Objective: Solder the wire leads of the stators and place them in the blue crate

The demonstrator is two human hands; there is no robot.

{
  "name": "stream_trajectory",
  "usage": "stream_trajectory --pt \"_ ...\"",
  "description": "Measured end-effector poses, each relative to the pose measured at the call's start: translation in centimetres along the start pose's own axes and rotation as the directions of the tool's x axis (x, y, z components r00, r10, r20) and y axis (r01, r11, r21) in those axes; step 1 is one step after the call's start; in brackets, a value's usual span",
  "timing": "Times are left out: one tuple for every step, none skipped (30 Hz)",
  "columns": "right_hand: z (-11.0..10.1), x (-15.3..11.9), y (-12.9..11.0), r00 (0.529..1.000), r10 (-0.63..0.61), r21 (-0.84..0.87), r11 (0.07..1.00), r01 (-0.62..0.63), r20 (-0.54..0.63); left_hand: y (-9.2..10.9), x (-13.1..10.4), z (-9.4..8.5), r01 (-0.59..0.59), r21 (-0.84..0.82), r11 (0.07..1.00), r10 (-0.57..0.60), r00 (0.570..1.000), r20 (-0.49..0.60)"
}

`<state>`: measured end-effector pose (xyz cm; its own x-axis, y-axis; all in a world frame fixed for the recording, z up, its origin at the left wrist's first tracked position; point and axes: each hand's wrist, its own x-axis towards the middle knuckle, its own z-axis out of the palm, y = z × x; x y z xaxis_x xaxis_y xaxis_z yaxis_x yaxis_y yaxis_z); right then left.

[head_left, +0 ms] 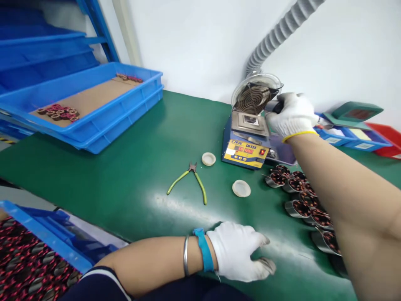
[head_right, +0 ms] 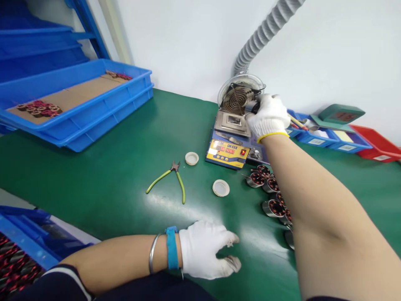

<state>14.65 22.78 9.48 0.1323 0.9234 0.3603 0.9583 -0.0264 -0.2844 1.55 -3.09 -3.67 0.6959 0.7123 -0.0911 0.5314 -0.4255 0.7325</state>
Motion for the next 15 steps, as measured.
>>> stream_trajectory --pt "0.4 0.4 -0.3 1.0 -0.004 -0.002 1.0 0.004 0.022 0.0 0.0 -0.2 0.0 0.006 1.0 0.0 1.0 0.003" --pt "0.7 0.6 -0.5 0.999 -0.007 -0.004 1.0 0.007 0.044 0.0 0.0 -0.4 -0.007 0.013 1.0 0.007 1.0 0.001" --pt "1.0 0.7 -0.6 0.998 -0.008 -0.005 1.0 0.008 0.064 0.0 0.0 -0.5 -0.016 0.022 1.0 0.016 1.0 -0.002" --pt "1.3 0.7 -0.6 0.997 -0.006 -0.004 1.0 0.006 0.078 0.0 0.0 -0.6 -0.024 0.03 0.999 0.024 1.0 -0.003" --pt "1.4 0.6 -0.6 0.996 -0.003 0.0 1.0 0.003 0.084 0.0 0.0 -0.6 -0.027 0.039 0.999 0.027 1.0 -0.004" --pt "1.5 0.6 -0.5 0.997 0.003 0.007 1.0 -0.003 0.082 0.0 0.0 -0.6 -0.027 0.047 0.999 0.028 1.0 -0.007" --pt "1.4 0.6 -0.3 0.997 0.01 0.017 1.0 -0.012 0.074 0.1 0.0 -0.5 -0.028 0.053 0.998 0.029 1.0 -0.012" --pt "1.3 0.7 -0.1 0.998 0.021 0.032 0.999 -0.023 0.06 0.1 0.0 -0.5 -0.032 0.055 0.998 0.033 0.999 -0.017" --pt "1.1 0.9 0.1 0.998 0.035 0.05 0.998 -0.037 0.042 0.2 -0.1 -0.4 -0.036 0.054 0.998 0.037 0.999 -0.02" --pt "0.9 1.0 0.2 0.998 0.05 0.07 0.996 -0.052 0.024 0.2 -0.1 -0.3 -0.041 0.053 0.998 0.042 0.999 -0.017" --pt "0.6 1.2 0.4 0.998 0.066 0.091 0.994 -0.066 0.008 0.2 -0.1 -0.3 -0.048 0.052 0.997 0.049 0.999 -0.014" --pt "0.4 1.4 0.5 0.997 0.079 0.113 0.991 -0.078 -0.004 0.3 -0.1 -0.3 -0.055 0.052 0.997 0.055 0.998 -0.008" --pt "0.3 1.5 0.5 0.996 0.087 0.134 0.987 -0.084 -0.013 0.3 -0.1 -0.3 -0.058 0.054 0.997 0.058 0.998 0.001" --pt "0.2 1.6 0.4 0.997 0.077 0.15 0.986 -0.073 -0.022 0.3 -0.1 -0.3 -0.056 0.059 0.997 0.055 0.998 0.008" --pt "0.2 1.6 0.3 0.998 0.065 0.165 0.985 -0.06 -0.027 0.3 -0.1 -0.4 -0.052 0.065 0.997 0.051 0.999 0.015"
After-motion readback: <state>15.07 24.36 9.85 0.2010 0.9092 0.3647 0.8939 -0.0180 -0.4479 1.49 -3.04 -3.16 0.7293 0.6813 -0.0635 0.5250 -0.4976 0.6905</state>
